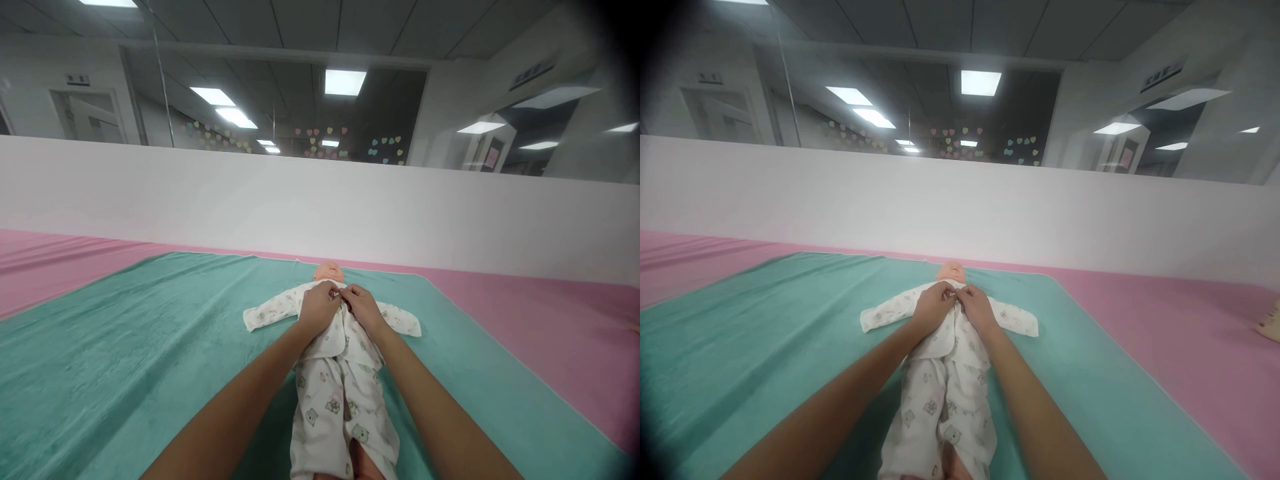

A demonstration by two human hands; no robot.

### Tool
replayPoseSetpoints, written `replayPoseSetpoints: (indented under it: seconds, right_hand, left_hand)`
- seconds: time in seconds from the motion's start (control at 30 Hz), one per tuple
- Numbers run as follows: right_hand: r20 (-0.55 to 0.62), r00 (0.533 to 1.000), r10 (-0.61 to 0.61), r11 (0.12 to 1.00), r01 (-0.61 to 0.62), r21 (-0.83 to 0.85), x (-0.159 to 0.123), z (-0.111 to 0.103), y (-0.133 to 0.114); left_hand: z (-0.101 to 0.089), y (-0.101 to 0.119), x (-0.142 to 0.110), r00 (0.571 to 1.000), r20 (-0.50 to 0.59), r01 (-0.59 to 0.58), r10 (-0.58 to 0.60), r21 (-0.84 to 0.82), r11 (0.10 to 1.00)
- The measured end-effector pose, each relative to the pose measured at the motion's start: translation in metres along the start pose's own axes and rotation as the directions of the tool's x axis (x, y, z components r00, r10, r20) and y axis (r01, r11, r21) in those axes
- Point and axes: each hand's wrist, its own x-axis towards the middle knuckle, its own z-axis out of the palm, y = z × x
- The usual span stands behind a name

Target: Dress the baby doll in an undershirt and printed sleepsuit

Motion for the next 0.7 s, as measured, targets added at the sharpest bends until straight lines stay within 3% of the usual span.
replayPoseSetpoints:
  seconds: [0.7]
  right_hand:
    - [-0.003, 1.000, -0.010, 1.000, 0.010, -0.021, 0.0003, -0.0005, -0.0003]
  left_hand:
    - [0.0025, -0.0032, 0.0015, 0.999, -0.029, -0.022, 0.022, -0.009, 1.000]
